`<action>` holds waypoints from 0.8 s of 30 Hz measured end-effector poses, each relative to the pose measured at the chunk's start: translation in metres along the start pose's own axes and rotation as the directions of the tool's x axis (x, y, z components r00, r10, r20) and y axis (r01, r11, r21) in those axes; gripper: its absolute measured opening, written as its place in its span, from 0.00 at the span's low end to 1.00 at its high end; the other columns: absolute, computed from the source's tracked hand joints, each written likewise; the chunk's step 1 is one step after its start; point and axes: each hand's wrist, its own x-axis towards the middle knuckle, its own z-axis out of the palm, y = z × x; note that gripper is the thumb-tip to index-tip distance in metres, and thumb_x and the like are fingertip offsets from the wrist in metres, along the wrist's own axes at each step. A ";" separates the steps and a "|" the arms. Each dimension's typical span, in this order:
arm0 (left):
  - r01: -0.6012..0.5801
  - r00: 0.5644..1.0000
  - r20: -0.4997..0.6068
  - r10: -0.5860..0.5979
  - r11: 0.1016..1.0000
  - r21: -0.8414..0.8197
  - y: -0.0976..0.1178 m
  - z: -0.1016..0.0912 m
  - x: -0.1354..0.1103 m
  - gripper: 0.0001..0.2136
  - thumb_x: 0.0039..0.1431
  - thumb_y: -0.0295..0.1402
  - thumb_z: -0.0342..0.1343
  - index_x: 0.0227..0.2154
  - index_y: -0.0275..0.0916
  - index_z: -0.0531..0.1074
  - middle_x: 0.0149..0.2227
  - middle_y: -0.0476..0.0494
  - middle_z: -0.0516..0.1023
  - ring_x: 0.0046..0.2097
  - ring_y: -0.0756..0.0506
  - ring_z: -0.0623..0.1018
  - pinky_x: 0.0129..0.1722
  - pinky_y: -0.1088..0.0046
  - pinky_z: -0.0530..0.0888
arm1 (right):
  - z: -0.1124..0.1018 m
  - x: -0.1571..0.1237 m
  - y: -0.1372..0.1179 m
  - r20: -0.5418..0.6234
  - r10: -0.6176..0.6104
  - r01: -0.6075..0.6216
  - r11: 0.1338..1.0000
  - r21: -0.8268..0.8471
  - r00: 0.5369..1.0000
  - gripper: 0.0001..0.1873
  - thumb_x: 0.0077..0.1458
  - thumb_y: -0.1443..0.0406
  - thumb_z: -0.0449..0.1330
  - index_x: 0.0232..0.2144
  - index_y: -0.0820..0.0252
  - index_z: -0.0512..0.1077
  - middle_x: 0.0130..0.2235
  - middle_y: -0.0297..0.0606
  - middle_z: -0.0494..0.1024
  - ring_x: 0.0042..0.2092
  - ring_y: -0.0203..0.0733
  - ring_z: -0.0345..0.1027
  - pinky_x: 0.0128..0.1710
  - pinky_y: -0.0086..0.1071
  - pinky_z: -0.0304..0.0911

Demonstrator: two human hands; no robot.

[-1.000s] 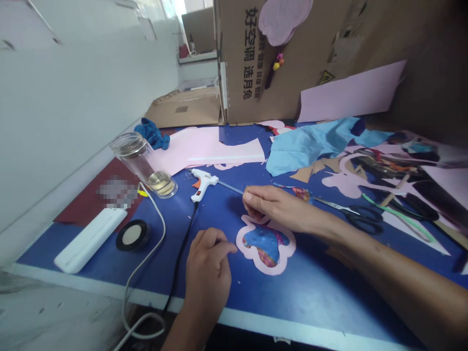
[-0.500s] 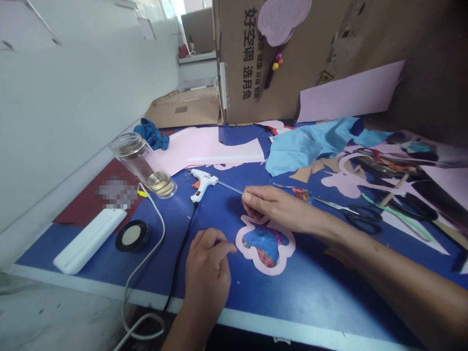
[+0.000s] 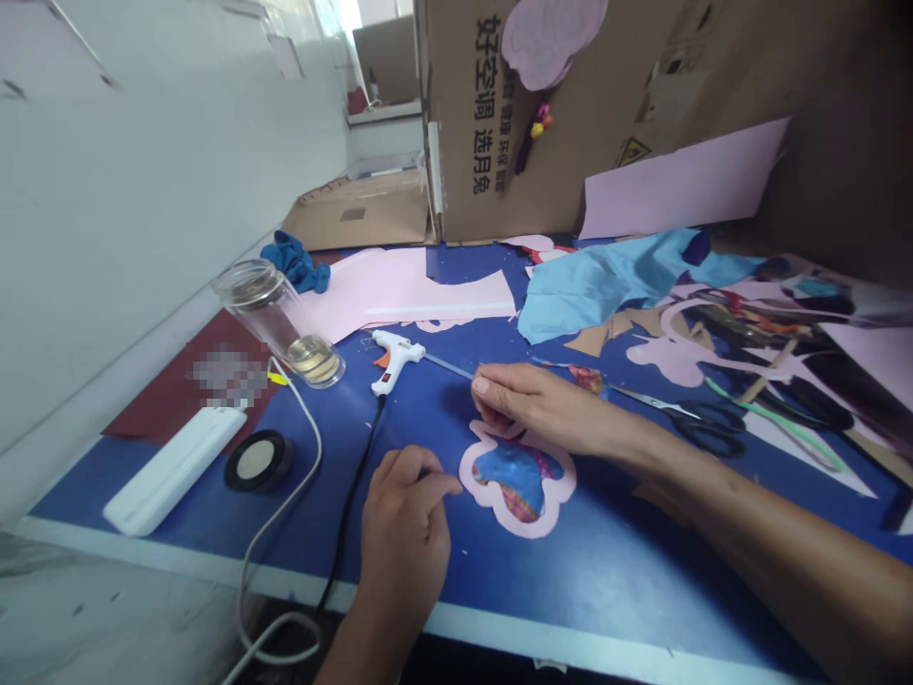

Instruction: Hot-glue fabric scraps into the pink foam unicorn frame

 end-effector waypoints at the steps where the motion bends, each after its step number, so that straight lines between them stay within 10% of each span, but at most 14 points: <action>1: -0.001 1.000 -0.002 0.001 1.000 0.000 0.000 0.000 0.000 0.20 0.59 0.12 0.48 0.32 0.41 0.81 0.35 0.45 0.77 0.38 0.44 0.74 0.41 0.65 0.73 | 0.000 0.000 0.000 0.001 0.001 -0.001 1.000 0.002 1.000 0.26 0.73 0.44 0.50 0.30 0.55 0.64 0.29 0.30 0.68 0.31 0.38 0.61 0.33 0.34 0.58; 9: 0.003 1.000 0.009 -0.003 1.000 0.020 0.000 -0.002 0.000 0.19 0.60 0.13 0.48 0.32 0.41 0.80 0.36 0.45 0.78 0.39 0.44 0.76 0.41 0.66 0.75 | -0.024 -0.020 -0.025 -0.126 -0.016 -0.017 0.968 -0.251 0.992 0.19 0.75 0.52 0.51 0.40 0.56 0.75 0.35 0.35 0.77 0.36 0.42 0.71 0.37 0.34 0.64; 15: -0.007 1.000 0.001 0.007 1.000 0.016 0.001 -0.002 0.001 0.20 0.60 0.13 0.47 0.32 0.41 0.80 0.36 0.45 0.78 0.39 0.44 0.76 0.40 0.66 0.75 | -0.029 -0.069 -0.006 -0.171 -0.150 0.005 0.767 -0.642 0.974 0.23 0.74 0.64 0.50 0.61 0.47 0.78 0.43 0.43 0.78 0.38 0.47 0.74 0.36 0.39 0.67; 24: -0.018 1.000 -0.001 0.018 1.000 0.022 0.001 -0.002 0.003 0.20 0.60 0.13 0.47 0.31 0.41 0.79 0.36 0.46 0.78 0.39 0.44 0.77 0.40 0.66 0.74 | -0.010 -0.093 0.023 -0.094 -0.205 0.039 0.566 -0.823 0.974 0.24 0.71 0.69 0.51 0.57 0.45 0.82 0.38 0.43 0.74 0.33 0.46 0.67 0.36 0.40 0.65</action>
